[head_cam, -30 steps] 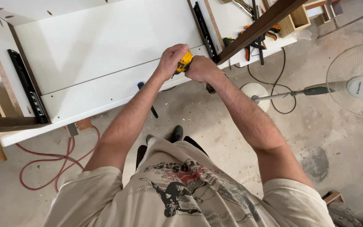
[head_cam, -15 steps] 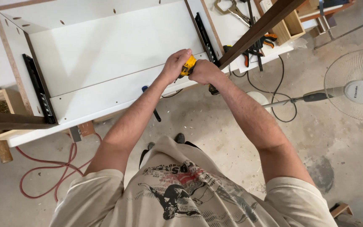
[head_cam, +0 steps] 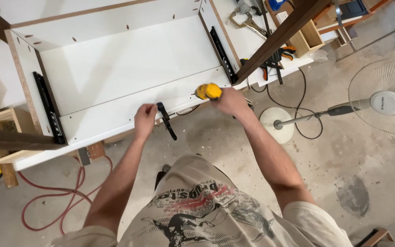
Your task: Assembling a wooden cabinet by measuring components with a tape measure and fastening them with screws using a power drill.
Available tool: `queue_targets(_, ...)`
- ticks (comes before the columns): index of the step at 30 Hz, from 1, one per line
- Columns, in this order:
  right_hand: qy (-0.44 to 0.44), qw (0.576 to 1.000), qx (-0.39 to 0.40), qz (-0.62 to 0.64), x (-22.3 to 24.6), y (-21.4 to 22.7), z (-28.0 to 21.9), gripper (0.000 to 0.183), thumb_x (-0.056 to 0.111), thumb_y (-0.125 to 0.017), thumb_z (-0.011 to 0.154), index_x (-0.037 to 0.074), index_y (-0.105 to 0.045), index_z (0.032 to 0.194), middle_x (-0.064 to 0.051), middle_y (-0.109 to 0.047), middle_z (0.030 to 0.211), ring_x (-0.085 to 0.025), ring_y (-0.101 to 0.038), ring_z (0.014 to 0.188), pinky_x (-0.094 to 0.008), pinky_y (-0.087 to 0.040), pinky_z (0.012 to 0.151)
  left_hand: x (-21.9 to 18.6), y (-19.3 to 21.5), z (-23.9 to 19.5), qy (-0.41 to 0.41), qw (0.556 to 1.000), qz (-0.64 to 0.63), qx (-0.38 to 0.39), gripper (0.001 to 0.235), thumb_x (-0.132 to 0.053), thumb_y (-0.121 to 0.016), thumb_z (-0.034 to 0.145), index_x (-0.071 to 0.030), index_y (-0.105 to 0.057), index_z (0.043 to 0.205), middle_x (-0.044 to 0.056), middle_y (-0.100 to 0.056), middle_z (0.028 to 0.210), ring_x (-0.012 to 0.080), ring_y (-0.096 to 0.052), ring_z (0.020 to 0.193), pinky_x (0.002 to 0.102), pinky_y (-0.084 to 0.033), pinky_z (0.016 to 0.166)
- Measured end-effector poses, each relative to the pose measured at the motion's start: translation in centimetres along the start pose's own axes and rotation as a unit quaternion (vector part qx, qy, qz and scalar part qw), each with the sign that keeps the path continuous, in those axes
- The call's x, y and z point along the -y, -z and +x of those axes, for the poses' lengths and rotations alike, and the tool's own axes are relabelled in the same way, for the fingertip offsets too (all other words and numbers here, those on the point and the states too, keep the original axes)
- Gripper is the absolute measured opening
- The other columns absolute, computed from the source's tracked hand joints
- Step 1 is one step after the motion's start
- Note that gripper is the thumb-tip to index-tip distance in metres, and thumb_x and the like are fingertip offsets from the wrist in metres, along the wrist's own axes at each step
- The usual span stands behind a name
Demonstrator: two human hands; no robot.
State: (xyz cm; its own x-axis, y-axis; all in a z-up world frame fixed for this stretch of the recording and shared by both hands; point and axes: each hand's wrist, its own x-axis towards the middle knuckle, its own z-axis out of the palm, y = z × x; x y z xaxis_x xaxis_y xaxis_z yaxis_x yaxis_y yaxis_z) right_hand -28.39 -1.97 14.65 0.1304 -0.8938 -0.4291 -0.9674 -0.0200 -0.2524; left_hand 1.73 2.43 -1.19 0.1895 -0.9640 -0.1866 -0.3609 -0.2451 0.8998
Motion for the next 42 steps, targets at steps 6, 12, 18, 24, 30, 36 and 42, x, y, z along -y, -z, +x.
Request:
queue_targets(6, 0.011, 0.928, -0.197, 0.315, -8.9, -11.9, -8.2, 0.034, 0.017, -0.083, 0.08, -0.01, -0.073, 0.097, -0.029, -0.072, 0.085, -0.046, -0.072, 0.084, -0.045, -0.054, 0.066, 9.8, -1.8, -3.9, 0.109, 0.993, -0.018, 0.051, 0.039, -0.032, -0.059, 0.106, 0.001, -0.069, 0.125, 0.016, -0.072, 0.099, 0.0279, -0.07, 0.095, 0.044, -0.055, 0.086)
queue_targets(12, -0.041, 0.843, -0.278, 0.459, -19.6, -22.7, -12.0, 0.02, 0.01, -0.085, 0.08, 0.006, -0.071, 0.066, -0.005, -0.073, 0.062, -0.018, -0.066, 0.057, -0.029, -0.052, 0.065, 8.5, -5.0, -5.3, 0.202, 0.967, 0.007, 0.157, 0.071, -0.043, -0.062, 0.101, 0.001, -0.046, 0.153, 0.028, -0.055, 0.143, 0.0415, -0.059, 0.128, 0.056, -0.05, 0.105)
queue_targets(18, -0.169, 0.769, -0.336, 0.517, -28.8, -18.5, -5.3, 0.033, 0.038, -0.064, 0.101, 0.019, -0.071, 0.075, -0.003, -0.066, 0.073, -0.017, -0.064, 0.07, -0.034, -0.05, 0.08, 0.3, -6.4, -5.7, 0.177, 0.97, 0.029, 0.163, 0.081, -0.042, -0.055, 0.107, 0.01, -0.02, 0.158, 0.035, -0.031, 0.158, 0.0452, -0.035, 0.148, 0.063, -0.034, 0.121)
queue_targets(24, 0.191, 0.781, -0.489, 0.339, -34.4, -6.4, 13.2, 0.03, -0.004, -0.069, 0.093, 0.001, -0.068, 0.122, -0.018, -0.072, 0.115, -0.035, -0.064, 0.118, -0.052, -0.04, 0.11, 4.5, -10.3, -2.9, 0.206, 0.975, 0.066, 0.058, 0.083, -0.053, -0.059, 0.105, 0.008, -0.035, 0.156, 0.03, -0.045, 0.152, 0.0438, -0.043, 0.143, 0.063, -0.04, 0.114)
queue_targets(30, 0.183, 0.75, -0.323, 0.547, -32.9, 0.7, 29.6, 0.045, 0.005, -0.064, 0.095, 0.01, -0.048, 0.137, -0.007, -0.064, 0.121, -0.021, -0.063, 0.116, -0.035, -0.052, 0.106, 6.4, -12.7, -1.1, 0.314, 0.932, 0.099, -0.154, 0.061, -0.058, -0.057, 0.102, 0.0, -0.067, 0.117, 0.023, -0.07, 0.108, 0.0453, -0.065, 0.097, 0.052, -0.048, 0.083)
queue_targets(36, 0.195, 0.793, -0.283, 0.503, -31.5, 0.1, 38.6, 0.037, 0.013, -0.073, 0.097, 0.012, -0.056, 0.13, -0.005, -0.067, 0.119, -0.021, -0.066, 0.111, -0.041, -0.049, 0.104, 2.6, -13.5, -1.7, 0.28, 0.929, 0.023, -0.242, 0.057, -0.031, -0.065, 0.104, 0.008, -0.053, 0.143, 0.029, -0.065, 0.116, 0.0421, -0.065, 0.102, 0.056, -0.053, 0.082)
queue_targets(42, 0.187, 0.767, -0.292, 0.54, -32.6, 0.2, 40.4, 0.029, 0.013, -0.071, 0.098, 0.013, -0.057, 0.124, -0.003, -0.063, 0.112, -0.019, -0.067, 0.095, -0.034, -0.053, 0.09, 1.8, -13.4, -1.6, 0.275, 0.934, 0.045, -0.223, 0.054, -0.019, -0.055, 0.102, 0.005, -0.049, 0.151, 0.028, -0.066, 0.114, 0.037, -0.067, 0.087, 0.052, -0.054, 0.071)
